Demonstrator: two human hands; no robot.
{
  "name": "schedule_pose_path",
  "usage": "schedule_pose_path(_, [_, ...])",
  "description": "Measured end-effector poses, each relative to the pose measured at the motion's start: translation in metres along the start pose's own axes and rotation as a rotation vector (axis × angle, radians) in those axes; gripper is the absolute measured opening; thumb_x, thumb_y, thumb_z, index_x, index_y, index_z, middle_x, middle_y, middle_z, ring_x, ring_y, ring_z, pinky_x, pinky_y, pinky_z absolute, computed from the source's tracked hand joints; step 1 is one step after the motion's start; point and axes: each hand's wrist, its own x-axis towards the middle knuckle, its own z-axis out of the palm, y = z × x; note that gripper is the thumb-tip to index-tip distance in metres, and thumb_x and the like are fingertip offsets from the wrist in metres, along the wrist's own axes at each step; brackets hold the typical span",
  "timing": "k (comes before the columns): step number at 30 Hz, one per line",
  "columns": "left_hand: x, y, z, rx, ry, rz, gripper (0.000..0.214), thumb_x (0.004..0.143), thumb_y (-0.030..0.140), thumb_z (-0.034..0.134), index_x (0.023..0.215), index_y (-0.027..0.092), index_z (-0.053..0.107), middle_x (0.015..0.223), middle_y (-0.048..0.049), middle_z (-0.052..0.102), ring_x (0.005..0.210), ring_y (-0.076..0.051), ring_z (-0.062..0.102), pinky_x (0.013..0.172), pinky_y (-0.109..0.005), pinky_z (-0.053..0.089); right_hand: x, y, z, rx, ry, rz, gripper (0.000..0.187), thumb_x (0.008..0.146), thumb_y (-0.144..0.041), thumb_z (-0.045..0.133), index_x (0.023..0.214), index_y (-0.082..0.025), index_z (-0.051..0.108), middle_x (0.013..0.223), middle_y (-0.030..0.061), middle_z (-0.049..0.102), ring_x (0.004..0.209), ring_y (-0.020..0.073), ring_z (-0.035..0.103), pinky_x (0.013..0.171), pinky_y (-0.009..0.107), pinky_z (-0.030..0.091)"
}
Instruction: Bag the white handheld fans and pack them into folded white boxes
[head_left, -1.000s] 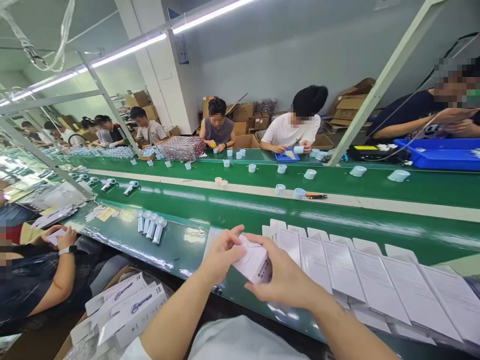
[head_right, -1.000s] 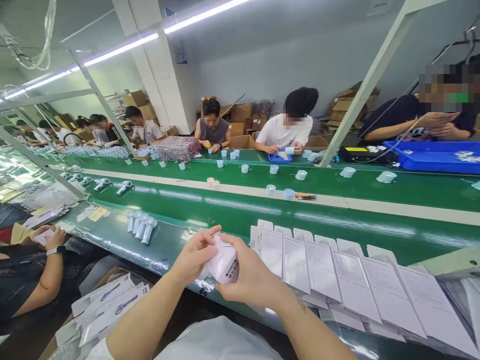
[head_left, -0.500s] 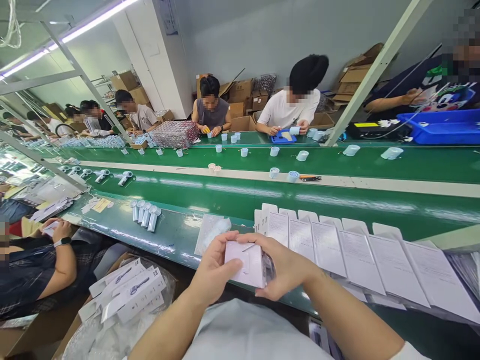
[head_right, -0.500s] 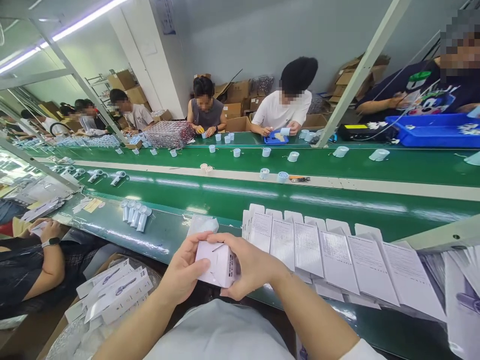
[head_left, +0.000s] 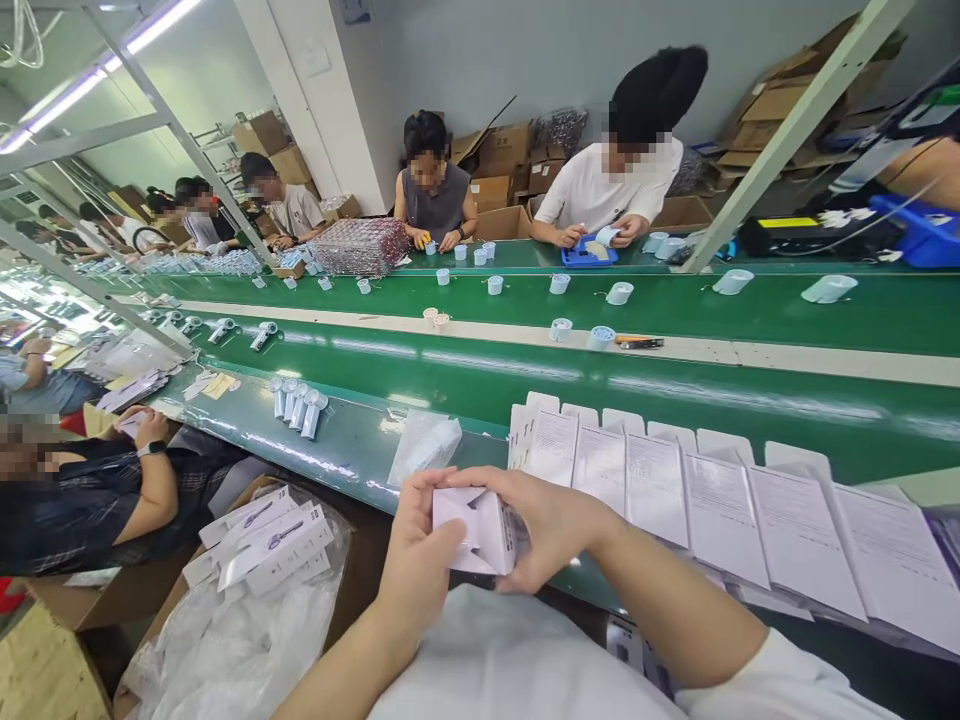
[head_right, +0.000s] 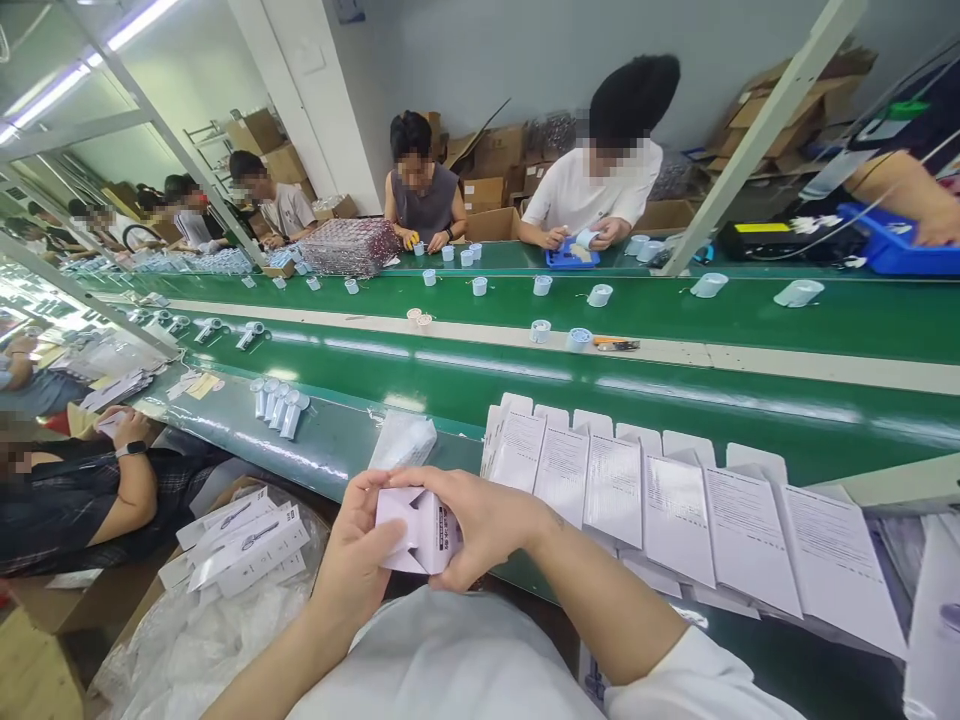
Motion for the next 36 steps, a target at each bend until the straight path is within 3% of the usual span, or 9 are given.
schedule_pose_path(9, [0.006, 0.001, -0.022, 0.039, -0.026, 0.069, 0.055, 0.076, 0.047, 0.073, 0.124, 0.030, 0.052, 0.137, -0.0064, 0.052, 0.120, -0.025, 0.054, 0.095, -0.037, 0.046, 0.007, -0.003, 0.016, -0.088, -0.018, -0.268, 0.108, 0.061, -0.029, 0.079, 0.149, -0.023, 0.018, 0.147, 0.0159, 0.043, 0.139, 0.0279, 0.039, 0.115, 0.046, 0.029])
schedule_pose_path(12, [0.009, 0.007, -0.043, 0.051, 0.048, -0.165, 0.062, 0.072, 0.069, 0.065, 0.118, 0.027, 0.059, 0.131, -0.0088, 0.059, 0.122, -0.029, 0.054, 0.097, -0.040, 0.045, 0.014, 0.010, 0.041, -0.318, -0.068, -0.397, 0.099, 0.073, -0.026, 0.070, 0.152, -0.020, 0.013, 0.151, 0.0214, 0.038, 0.144, 0.0304, 0.029, 0.118, 0.056, 0.013])
schedule_pose_path(15, [0.017, 0.012, -0.067, 0.122, -0.041, -0.491, 0.060, 0.070, 0.065, 0.070, 0.112, 0.021, 0.065, 0.114, -0.0111, 0.068, 0.114, -0.030, 0.060, 0.095, -0.039, 0.045, 0.014, 0.030, 0.069, -0.472, -0.164, -0.471, 0.076, 0.082, -0.027, 0.065, 0.149, -0.019, 0.028, 0.153, 0.0216, 0.037, 0.147, 0.0314, 0.021, 0.118, 0.058, 0.008])
schedule_pose_path(18, [0.042, 0.006, -0.075, 0.258, -0.092, -0.484, 0.058, 0.071, 0.049, 0.075, 0.121, 0.022, 0.061, 0.103, -0.0069, 0.071, 0.104, -0.025, 0.064, 0.093, -0.035, 0.044, 0.003, 0.047, 0.081, -0.524, -0.143, -0.354, 0.070, 0.086, -0.032, 0.064, 0.147, -0.021, 0.032, 0.154, 0.0219, 0.034, 0.146, 0.0326, 0.023, 0.115, 0.065, 0.005])
schedule_pose_path(22, [0.101, -0.032, -0.059, 0.419, -0.195, -0.369, 0.048, 0.078, 0.042, 0.066, 0.122, 0.022, 0.060, 0.100, -0.0056, 0.071, 0.096, -0.022, 0.065, 0.087, -0.034, 0.046, -0.016, 0.064, 0.063, -0.491, 0.018, -0.091, 0.070, 0.087, -0.034, 0.060, 0.149, -0.024, 0.029, 0.155, 0.0195, 0.031, 0.145, 0.0311, 0.025, 0.115, 0.065, 0.009])
schedule_pose_path(26, [0.152, -0.080, -0.043, 0.655, -0.105, -0.085, 0.025, 0.083, 0.036, 0.054, 0.098, 0.021, 0.068, 0.098, -0.0067, 0.069, 0.100, -0.026, 0.062, 0.090, -0.038, 0.044, -0.021, 0.092, 0.046, -0.603, 0.157, 0.174, 0.059, 0.079, -0.005, 0.052, 0.136, -0.019, 0.047, 0.136, 0.0172, 0.049, 0.134, 0.0293, 0.042, 0.113, 0.057, 0.031])
schedule_pose_path(29, [0.161, -0.097, -0.051, 0.708, -0.128, -0.041, 0.011, 0.076, 0.024, 0.061, 0.081, 0.023, 0.070, 0.087, -0.0073, 0.070, 0.094, -0.028, 0.064, 0.091, -0.040, 0.043, -0.025, 0.117, 0.057, -0.747, 0.172, 0.470, 0.048, 0.070, 0.002, 0.053, 0.113, -0.015, 0.062, 0.114, 0.0174, 0.061, 0.115, 0.0346, 0.057, 0.098, 0.055, 0.049])
schedule_pose_path(33, [0.160, -0.083, -0.101, 0.840, -0.171, 0.055, 0.008, 0.075, 0.023, 0.065, 0.076, 0.026, 0.073, 0.084, -0.0065, 0.072, 0.090, -0.029, 0.067, 0.088, -0.039, 0.047, -0.021, 0.137, 0.089, -0.790, 0.157, 0.629, 0.044, 0.064, -0.001, 0.060, 0.105, -0.014, 0.066, 0.111, 0.0212, 0.065, 0.118, 0.0432, 0.055, 0.098, 0.060, 0.048])
schedule_pose_path(36, [0.179, -0.044, -0.174, 1.062, 0.098, 0.091, 0.014, 0.082, 0.028, 0.059, 0.076, 0.025, 0.071, 0.085, -0.0066, 0.072, 0.088, -0.028, 0.067, 0.086, -0.038, 0.048, 0.010, 0.148, 0.108, -0.569, 0.243, 0.649, 0.034, 0.082, -0.017, 0.052, 0.114, -0.019, 0.062, 0.113, 0.0167, 0.067, 0.110, 0.0341, 0.064, 0.091, 0.050, 0.054])
